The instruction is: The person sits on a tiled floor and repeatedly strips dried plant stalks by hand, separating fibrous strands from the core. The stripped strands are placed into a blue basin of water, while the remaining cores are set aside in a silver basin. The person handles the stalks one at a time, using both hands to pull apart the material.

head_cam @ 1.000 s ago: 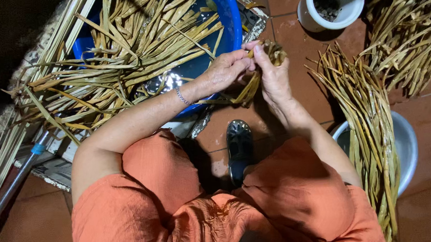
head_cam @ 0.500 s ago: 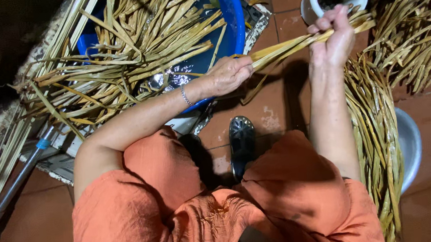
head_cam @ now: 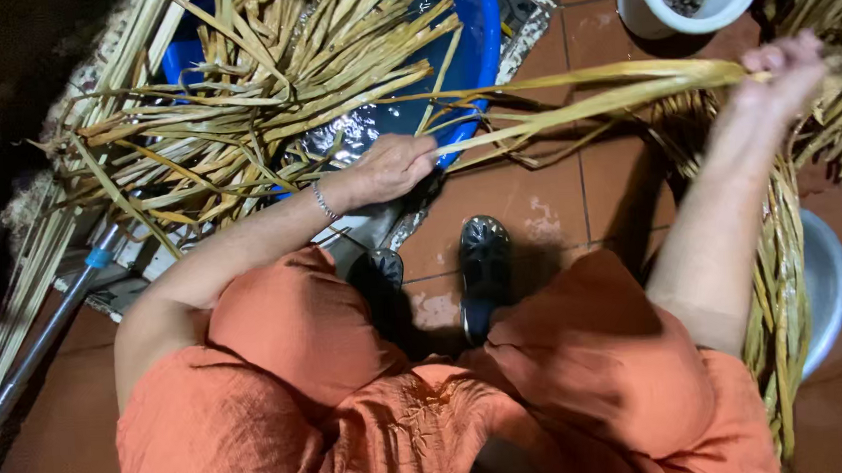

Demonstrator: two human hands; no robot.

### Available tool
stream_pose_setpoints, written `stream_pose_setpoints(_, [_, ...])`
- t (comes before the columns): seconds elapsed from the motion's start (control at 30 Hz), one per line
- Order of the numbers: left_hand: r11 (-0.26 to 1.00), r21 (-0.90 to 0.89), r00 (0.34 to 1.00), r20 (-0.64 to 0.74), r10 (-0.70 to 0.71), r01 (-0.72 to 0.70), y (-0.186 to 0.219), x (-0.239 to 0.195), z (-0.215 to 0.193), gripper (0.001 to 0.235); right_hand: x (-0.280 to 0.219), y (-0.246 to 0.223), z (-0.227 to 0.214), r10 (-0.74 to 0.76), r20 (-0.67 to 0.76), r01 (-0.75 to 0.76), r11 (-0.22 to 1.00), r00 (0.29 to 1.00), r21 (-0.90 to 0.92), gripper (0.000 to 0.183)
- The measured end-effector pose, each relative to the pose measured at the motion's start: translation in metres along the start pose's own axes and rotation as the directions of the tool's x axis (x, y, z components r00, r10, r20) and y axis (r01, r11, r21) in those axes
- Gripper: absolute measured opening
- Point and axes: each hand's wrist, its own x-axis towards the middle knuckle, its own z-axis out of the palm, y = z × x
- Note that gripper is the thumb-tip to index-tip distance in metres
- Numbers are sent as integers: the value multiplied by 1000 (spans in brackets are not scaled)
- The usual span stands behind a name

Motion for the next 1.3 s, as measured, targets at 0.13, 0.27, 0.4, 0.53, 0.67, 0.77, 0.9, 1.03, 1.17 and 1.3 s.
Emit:
stream_pose_setpoints(0.13, [964, 144, 956, 163, -246, 223, -37, -38, -1, 29, -10, -25, -8, -28, 13, 27, 995, 1000, 99, 21])
stream_pose_setpoints(0.27, [824, 408, 735, 400, -548, 393, -79, -52, 8, 34, -41, -25, -6, 106, 302, -158, 976, 947, 153, 19])
stream_pose_setpoints(0.4, [737, 593, 767, 291, -573, 326, -132, -33, 13, 48, -67, -60, 5, 266, 516, -315, 949, 814, 8, 24])
stream_pose_setpoints(0.53, [870, 113, 865, 104, -491, 481, -186, 16, 52, 31, -93, -103, -23, 258, 599, -173, 965, 758, -198, 24])
stream_pose_setpoints(0.67, [872, -28, 851, 238, -469, 489, -209, 73, 124, 40, -113, -113, -28, 210, 635, -141, 977, 744, -158, 24])
stream_pose_setpoints(0.77, [885, 99, 837, 293, -463, 455, -225, 101, 140, 36, -128, -113, -21, 242, 653, -210, 969, 718, -128, 29])
stream_pose_setpoints(0.9, [824, 261, 789, 251, -560, 502, -248, 95, 111, 34, -146, -100, -4, 259, 652, -253, 962, 713, -106, 24])
stream_pose_setpoints(1.03, [697, 404, 714, 137, -686, 592, -256, 25, 45, 36, -168, -72, 13, 255, 698, -279, 957, 669, -82, 24])
stream_pose_setpoints(1.17, [503, 83, 504, -288, -814, 860, -236, -29, -54, 27, -204, -41, 46, 277, 672, -230, 960, 686, -161, 13])
stream_pose_setpoints(1.3, [740, -209, 598, -471, -649, 639, -172, -2, -114, 26, -237, -18, 77, 458, 665, -288, 889, 590, -356, 17])
